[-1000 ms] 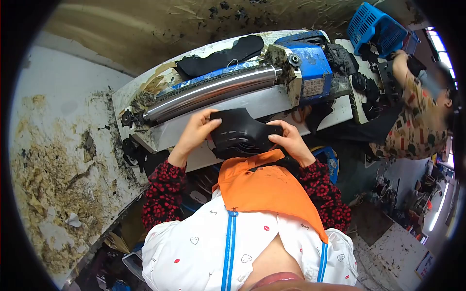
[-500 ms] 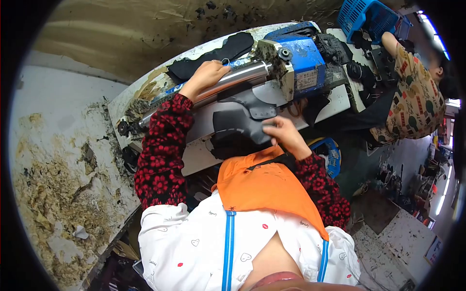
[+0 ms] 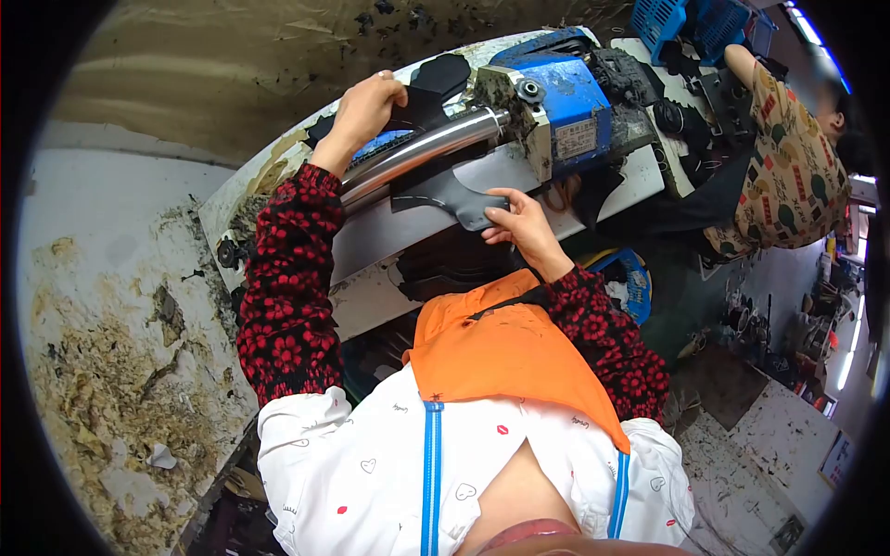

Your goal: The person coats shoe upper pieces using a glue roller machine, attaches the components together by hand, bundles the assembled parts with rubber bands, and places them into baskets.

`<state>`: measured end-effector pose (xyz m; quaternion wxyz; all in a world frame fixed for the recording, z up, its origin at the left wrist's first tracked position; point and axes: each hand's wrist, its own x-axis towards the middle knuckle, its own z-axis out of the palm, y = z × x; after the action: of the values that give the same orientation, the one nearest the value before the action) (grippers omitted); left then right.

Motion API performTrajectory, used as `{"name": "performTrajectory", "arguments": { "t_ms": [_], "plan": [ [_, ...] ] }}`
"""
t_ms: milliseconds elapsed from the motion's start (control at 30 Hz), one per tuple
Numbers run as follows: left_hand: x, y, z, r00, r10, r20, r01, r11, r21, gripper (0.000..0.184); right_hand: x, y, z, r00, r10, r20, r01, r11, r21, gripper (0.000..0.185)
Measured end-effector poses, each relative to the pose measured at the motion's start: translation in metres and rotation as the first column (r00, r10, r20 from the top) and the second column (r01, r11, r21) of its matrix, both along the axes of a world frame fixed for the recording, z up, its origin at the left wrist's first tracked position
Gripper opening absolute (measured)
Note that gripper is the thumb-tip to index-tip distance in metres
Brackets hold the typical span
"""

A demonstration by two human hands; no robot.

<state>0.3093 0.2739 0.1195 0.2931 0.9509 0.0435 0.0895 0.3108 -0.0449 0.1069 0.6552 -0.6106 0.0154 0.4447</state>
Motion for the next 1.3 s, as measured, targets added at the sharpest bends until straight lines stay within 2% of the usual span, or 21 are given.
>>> {"name": "performTrajectory", "arguments": {
  "t_ms": [33,67,100,167,200,267,333,367,500,533,667,733,767,833,867,900,967,1100,1167,1300],
  "plan": [
    [-0.002,0.004,-0.008,0.999,-0.023,0.039,0.021,0.998,0.066,0.012,0.000,-0.004,-0.004,1.000,-0.008,0.005,0.008,1.000,0.002,0.027],
    [-0.006,0.007,-0.022,0.996,-0.047,0.074,0.037,0.990,0.133,0.014,-0.001,-0.013,-0.013,0.960,0.180,0.214,-0.156,0.980,-0.126,0.030],
    [-0.012,0.010,-0.038,0.996,-0.052,0.077,0.042,0.990,0.135,0.014,-0.003,-0.023,-0.024,0.844,0.376,0.382,-0.281,0.917,-0.283,0.032],
    [-0.029,0.008,-0.063,0.989,-0.116,0.097,0.082,0.950,0.300,0.012,-0.013,-0.040,-0.043,0.445,0.718,0.535,-0.371,0.692,-0.619,0.037],
    [-0.030,0.005,-0.057,0.988,-0.123,0.098,0.088,0.949,0.302,0.012,-0.017,-0.041,-0.048,0.450,0.714,0.537,-0.365,0.696,-0.618,0.037],
    [-0.031,0.002,-0.038,0.999,-0.048,-0.004,0.048,0.979,0.199,0.011,-0.027,-0.040,-0.056,0.139,0.773,0.619,-0.303,0.628,-0.717,0.041],
    [-0.034,-0.002,-0.014,0.994,0.017,-0.112,-0.006,0.995,0.104,0.010,-0.036,-0.038,-0.063,-0.189,0.771,0.608,-0.203,0.575,-0.792,0.045],
    [-0.035,-0.007,-0.003,0.994,0.013,-0.106,-0.001,0.994,0.108,0.010,-0.037,-0.038,-0.066,-0.188,0.769,0.610,-0.196,0.579,-0.791,0.045],
    [-0.032,-0.042,0.034,0.994,-0.042,0.102,0.026,0.989,0.146,0.010,-0.043,-0.040,-0.080,-0.217,0.853,0.475,-0.246,0.423,-0.872,0.040],
    [-0.025,-0.039,0.039,0.992,-0.054,0.112,0.037,0.988,0.151,0.010,-0.044,-0.039,-0.084,-0.212,0.853,0.477,-0.232,0.431,-0.872,0.040],
    [0.019,-0.002,0.049,0.989,0.149,-0.001,-0.147,0.975,0.170,0.012,-0.047,-0.041,-0.100,-0.158,0.890,0.428,-0.405,0.337,-0.850,0.029],
    [0.049,0.012,0.044,0.986,0.154,0.064,-0.167,0.927,0.336,0.007,-0.045,-0.041,-0.097,-0.145,0.896,0.419,-0.424,0.326,-0.845,0.029],
    [0.059,0.005,0.056,0.987,0.146,0.072,-0.161,0.927,0.339,0.007,-0.043,-0.041,-0.096,-0.138,0.903,0.407,-0.458,0.306,-0.835,0.028],
    [0.086,-0.032,0.093,0.970,0.106,0.219,-0.201,0.856,0.477,0.007,-0.040,-0.039,-0.094,-0.131,0.915,0.382,-0.524,0.264,-0.810,0.027],
    [0.101,-0.054,0.101,0.975,0.063,0.214,-0.167,0.843,0.511,0.008,-0.039,-0.038,-0.090,-0.130,0.915,0.383,-0.516,0.267,-0.814,0.027],
    [0.105,-0.085,0.110,0.936,-0.053,0.348,-0.171,0.796,0.581,0.008,-0.039,-0.036,-0.085,-0.139,0.922,0.362,-0.512,0.246,-0.823,0.025],
    [0.117,-0.147,0.109,0.958,-0.055,0.283,-0.139,0.772,0.620,0.012,-0.041,-0.032,-0.073,-0.160,0.935,0.317,-0.506,0.198,-0.840,0.022],
    [0.121,-0.237,0.046,0.889,-0.226,0.398,-0.030,0.838,0.544,0.009,-0.042,-0.028,-0.074,-0.171,0.939,0.298,-0.496,0.179,-0.850,0.018],
    [0.118,-0.248,0.029,0.890,-0.213,0.403,-0.037,0.848,0.528,0.014,-0.042,-0.031,-0.076,-0.153,0.941,0.303,-0.493,0.193,-0.848,0.016],
    [0.102,-0.246,0.037,0.873,-0.228,0.431,-0.002,0.882,0.472,0.026,-0.042,-0.031,-0.078,-0.113,0.954,0.278,-0.524,0.180,-0.832,0.017]
  ]
}}
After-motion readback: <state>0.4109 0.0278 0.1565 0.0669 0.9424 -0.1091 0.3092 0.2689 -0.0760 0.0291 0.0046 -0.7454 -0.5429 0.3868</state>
